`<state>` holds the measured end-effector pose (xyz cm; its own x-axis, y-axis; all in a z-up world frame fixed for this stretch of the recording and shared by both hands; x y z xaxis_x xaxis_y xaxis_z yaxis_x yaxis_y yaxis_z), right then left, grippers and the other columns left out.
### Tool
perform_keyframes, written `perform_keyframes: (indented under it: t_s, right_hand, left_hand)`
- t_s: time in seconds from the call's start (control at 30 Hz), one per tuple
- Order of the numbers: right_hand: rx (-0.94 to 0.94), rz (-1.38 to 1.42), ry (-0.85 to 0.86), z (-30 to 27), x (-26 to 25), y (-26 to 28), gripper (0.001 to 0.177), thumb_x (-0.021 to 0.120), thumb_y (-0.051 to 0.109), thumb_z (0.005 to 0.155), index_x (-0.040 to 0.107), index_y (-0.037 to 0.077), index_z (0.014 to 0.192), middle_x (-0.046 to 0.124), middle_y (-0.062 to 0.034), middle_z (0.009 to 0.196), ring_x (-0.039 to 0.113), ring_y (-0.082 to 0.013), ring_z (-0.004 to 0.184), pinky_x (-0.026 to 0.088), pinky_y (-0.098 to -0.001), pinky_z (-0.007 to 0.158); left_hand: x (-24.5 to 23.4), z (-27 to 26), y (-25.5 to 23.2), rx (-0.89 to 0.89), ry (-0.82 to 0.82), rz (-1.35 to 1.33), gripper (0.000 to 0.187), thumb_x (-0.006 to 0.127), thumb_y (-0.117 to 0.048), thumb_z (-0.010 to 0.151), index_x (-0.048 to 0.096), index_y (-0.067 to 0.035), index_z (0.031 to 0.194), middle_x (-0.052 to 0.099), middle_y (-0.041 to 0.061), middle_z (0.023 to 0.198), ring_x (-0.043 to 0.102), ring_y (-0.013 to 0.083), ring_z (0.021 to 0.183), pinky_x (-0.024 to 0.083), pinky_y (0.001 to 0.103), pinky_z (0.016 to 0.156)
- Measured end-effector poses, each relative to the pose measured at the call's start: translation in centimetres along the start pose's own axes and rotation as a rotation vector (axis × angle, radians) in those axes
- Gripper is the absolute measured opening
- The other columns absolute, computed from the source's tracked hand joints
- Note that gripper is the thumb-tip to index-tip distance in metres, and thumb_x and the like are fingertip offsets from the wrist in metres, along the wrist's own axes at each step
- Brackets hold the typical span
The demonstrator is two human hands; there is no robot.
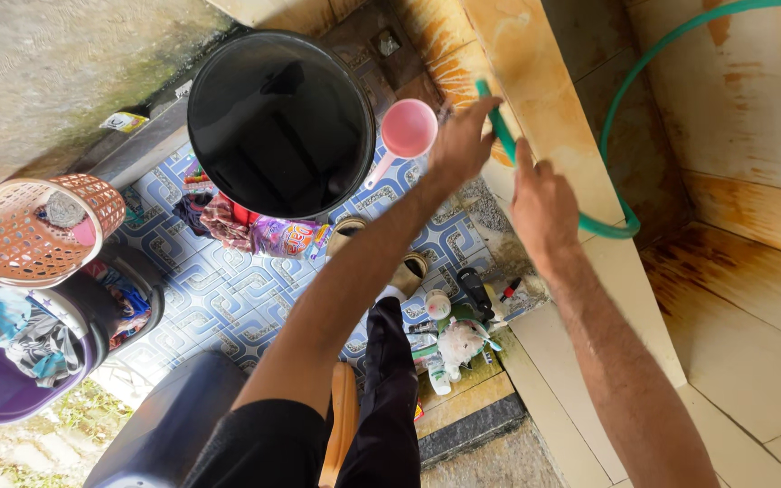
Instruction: The person scrubs a tiled wall and floor with a green sponge, repeatedly dipping it into a pink bucket of soapy water. They then use a green hose to rinse the scrubbed area and the sponge.
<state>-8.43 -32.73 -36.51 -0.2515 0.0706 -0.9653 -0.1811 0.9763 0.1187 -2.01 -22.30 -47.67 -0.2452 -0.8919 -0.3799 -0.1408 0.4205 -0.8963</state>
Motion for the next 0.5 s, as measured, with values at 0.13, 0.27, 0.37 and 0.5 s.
perform_keyframes:
  t_s: [0.13, 0.27, 0.37, 0.5]
  right_hand:
    - [-0.015, 0.032, -0.063, 1.5, -2.2, -0.7, 0.054, 0.068, 0.012, 0.101, 0.051, 0.0, 0.151, 0.067, -0.0211, 0.088, 0.068, -0.0365, 0.066, 0.055, -0.0467, 0.054]
    - [0.008, -0.066, 0.028, 0.3, -1.5, -1.2, 0.056, 0.069, 0.01, 0.098, 0.051, 0.001, 0.15, 0.068, -0.0203, 0.089, 0.07, -0.0361, 0.066, 0.056, -0.045, 0.053]
    - [0.028, -0.152, 0.093, -1.6, -0.5, -1.6, 0.059, 0.07, 0.007, 0.091, 0.053, 0.001, 0.147, 0.069, -0.0197, 0.091, 0.072, -0.0364, 0.067, 0.058, -0.044, 0.054]
    - [0.098, -0.199, 0.231, -5.3, 1.9, -2.9, 0.059, 0.069, 0.008, 0.086, 0.054, -0.001, 0.143, 0.069, -0.0195, 0.09, 0.073, -0.0384, 0.071, 0.059, -0.0469, 0.054]
  left_hand:
    - [-2.7, 2.7, -2.5, 0.121, 0.001, 0.129, 0.049, 0.076, -0.019, 0.09, 0.053, -0.02, 0.134, 0.073, 0.014, 0.119, 0.072, 0.0387, 0.102, 0.058, 0.05, 0.084]
    - [-0.3, 1.3, -2.0, 0.028, 0.149, 0.203, 0.048, 0.075, -0.024, 0.092, 0.054, -0.022, 0.134, 0.074, 0.016, 0.111, 0.072, 0.0389, 0.101, 0.057, 0.051, 0.084]
    - [3.2, -1.2, -1.3, -0.07, 0.216, 0.197, 0.051, 0.074, -0.025, 0.091, 0.053, -0.023, 0.137, 0.074, 0.019, 0.106, 0.072, 0.0395, 0.1, 0.057, 0.052, 0.085]
    - [8.5, -5.8, -0.4, -0.221, 0.329, 0.155, 0.052, 0.072, -0.024, 0.091, 0.051, -0.024, 0.139, 0.073, 0.02, 0.103, 0.072, 0.0403, 0.098, 0.057, 0.052, 0.085]
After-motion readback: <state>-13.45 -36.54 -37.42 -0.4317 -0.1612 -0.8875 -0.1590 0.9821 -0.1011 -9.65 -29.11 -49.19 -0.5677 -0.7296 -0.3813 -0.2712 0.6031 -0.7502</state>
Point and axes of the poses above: each hand's wrist, its own z-axis towards the middle knuckle, its own x-axis out of the palm, y = z × x, the point moved 10 cm from there along z, towards the middle knuckle
